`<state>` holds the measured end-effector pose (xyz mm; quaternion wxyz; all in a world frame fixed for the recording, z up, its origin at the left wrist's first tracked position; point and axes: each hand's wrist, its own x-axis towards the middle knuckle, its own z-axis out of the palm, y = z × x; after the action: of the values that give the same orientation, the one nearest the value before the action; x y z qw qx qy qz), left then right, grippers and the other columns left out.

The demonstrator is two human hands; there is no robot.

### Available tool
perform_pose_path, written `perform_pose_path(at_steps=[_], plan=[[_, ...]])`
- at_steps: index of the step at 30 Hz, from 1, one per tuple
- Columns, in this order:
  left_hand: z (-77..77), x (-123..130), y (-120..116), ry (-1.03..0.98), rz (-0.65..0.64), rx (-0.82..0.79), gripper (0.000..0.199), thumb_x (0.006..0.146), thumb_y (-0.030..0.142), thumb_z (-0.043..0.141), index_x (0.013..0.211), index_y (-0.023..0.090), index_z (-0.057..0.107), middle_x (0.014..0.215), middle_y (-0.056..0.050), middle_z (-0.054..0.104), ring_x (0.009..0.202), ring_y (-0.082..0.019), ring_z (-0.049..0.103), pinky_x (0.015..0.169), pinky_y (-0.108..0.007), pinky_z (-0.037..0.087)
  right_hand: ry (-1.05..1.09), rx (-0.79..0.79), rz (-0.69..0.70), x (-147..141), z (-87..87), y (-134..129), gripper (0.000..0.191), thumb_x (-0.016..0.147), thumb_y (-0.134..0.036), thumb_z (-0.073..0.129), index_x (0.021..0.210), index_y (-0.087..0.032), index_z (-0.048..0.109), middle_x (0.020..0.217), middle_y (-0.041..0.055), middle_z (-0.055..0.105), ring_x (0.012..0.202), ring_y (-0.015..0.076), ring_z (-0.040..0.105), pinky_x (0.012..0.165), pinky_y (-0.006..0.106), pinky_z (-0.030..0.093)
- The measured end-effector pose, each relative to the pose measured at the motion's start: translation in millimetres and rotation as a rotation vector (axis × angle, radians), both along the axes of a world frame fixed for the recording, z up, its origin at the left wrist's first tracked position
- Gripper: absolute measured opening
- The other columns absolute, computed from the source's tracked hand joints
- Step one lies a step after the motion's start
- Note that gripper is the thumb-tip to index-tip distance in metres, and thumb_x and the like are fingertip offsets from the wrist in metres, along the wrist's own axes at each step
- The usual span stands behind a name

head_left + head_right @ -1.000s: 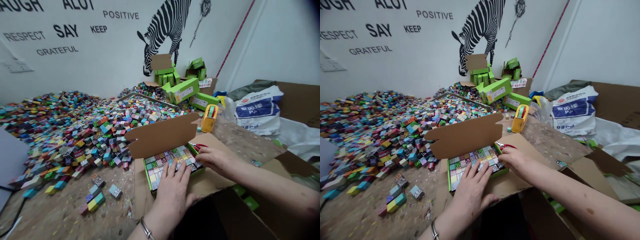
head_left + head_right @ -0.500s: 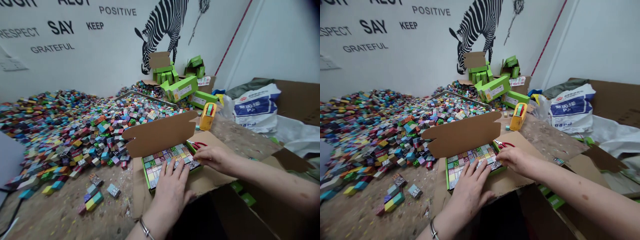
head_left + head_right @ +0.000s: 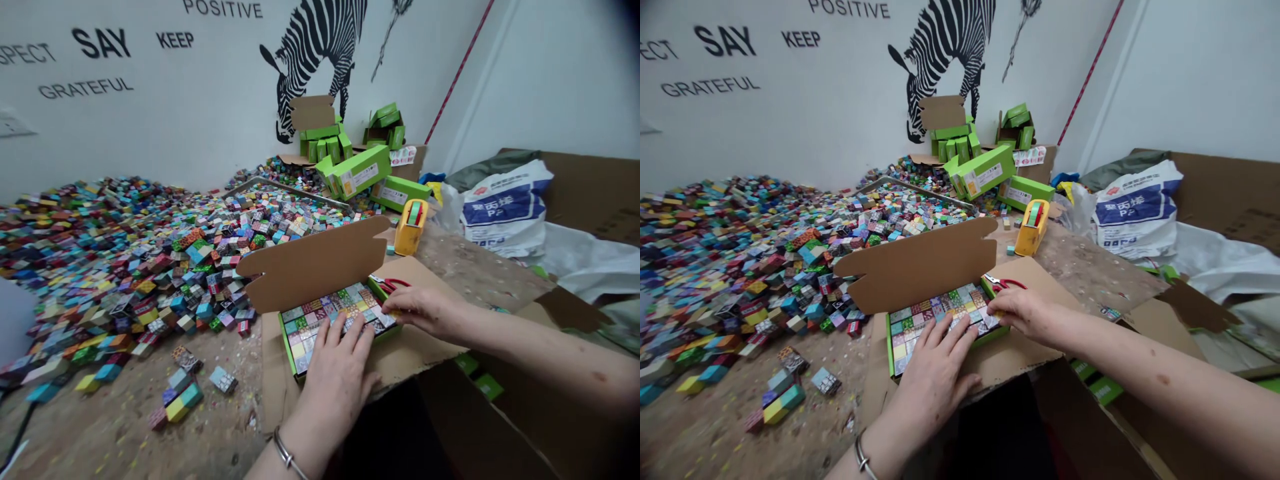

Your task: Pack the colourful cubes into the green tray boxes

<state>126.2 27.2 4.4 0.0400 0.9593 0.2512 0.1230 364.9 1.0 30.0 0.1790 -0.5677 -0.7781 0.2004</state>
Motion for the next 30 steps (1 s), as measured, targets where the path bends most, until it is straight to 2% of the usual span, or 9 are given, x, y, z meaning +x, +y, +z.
perform_pose_path(at_steps=[5,9,15,21,25,30], plan=[[-0.5,-0.9,-0.2,-0.005,0.001,-0.005,0.063,0.081,0.041,0.065,0.135,0.021,0.041,0.144,-0.003,0.042,0.132,-0.032,0.035,0.110,-0.055,0.030,-0.060,0.076,0.028,-1.4,-3.1,1.3,0.031,0.088,-0.028,0.043,0.099,-0.020,0.071,0.100,0.0108,0.070,0.094,0.0234,0.062,0.085,0.039,0.048],[0.2,-0.4,-0.1,0.001,0.009,-0.012,0.064,0.081,0.044,0.064,0.135,0.022,0.040,0.145,-0.003,0.041,0.133,-0.032,0.034,0.110,-0.055,0.030,-0.011,0.065,-0.006,3.4,-5.7,0.4,0.027,0.085,-0.025,0.050,0.102,-0.021,0.069,0.099,0.0073,0.071,0.094,0.0224,0.062,0.085,0.038,0.048],[0.8,0.3,1.3,0.005,0.016,-0.029,0.063,0.082,0.045,0.063,0.136,0.022,0.041,0.144,-0.002,0.042,0.132,-0.032,0.036,0.110,-0.055,0.031,0.095,0.016,-0.044,5.5,-6.0,-0.4,0.027,0.085,-0.028,0.052,0.102,-0.018,0.070,0.099,0.0080,0.071,0.093,0.0202,0.063,0.084,0.032,0.048],[-0.5,-0.1,2.7,0.006,0.011,0.000,0.061,0.081,0.042,0.065,0.134,0.022,0.044,0.144,-0.002,0.043,0.130,-0.033,0.039,0.108,-0.056,0.034,0.177,-0.035,-0.132,5.2,5.4,-2.7,0.027,0.083,-0.031,0.053,0.102,-0.021,0.070,0.101,0.0056,0.070,0.094,0.0198,0.062,0.085,0.032,0.048],[-0.6,0.1,3.3,0.009,0.014,0.013,0.060,0.081,0.040,0.065,0.134,0.022,0.044,0.144,-0.002,0.043,0.130,-0.032,0.039,0.108,-0.057,0.035,0.197,-0.034,-0.126,3.9,12.6,-4.2,0.026,0.085,-0.032,0.050,0.101,-0.021,0.068,0.098,0.0052,0.070,0.094,0.0189,0.062,0.086,0.032,0.047],[-3.1,-0.8,2.3,0.013,0.014,0.025,0.061,0.080,0.039,0.067,0.134,0.023,0.043,0.144,-0.001,0.043,0.131,-0.031,0.039,0.108,-0.056,0.035,0.136,-0.031,-0.089,5.1,1.1,-2.7,0.026,0.084,-0.029,0.052,0.102,-0.018,0.068,0.100,0.0072,0.069,0.093,0.0189,0.061,0.083,0.031,0.048]])
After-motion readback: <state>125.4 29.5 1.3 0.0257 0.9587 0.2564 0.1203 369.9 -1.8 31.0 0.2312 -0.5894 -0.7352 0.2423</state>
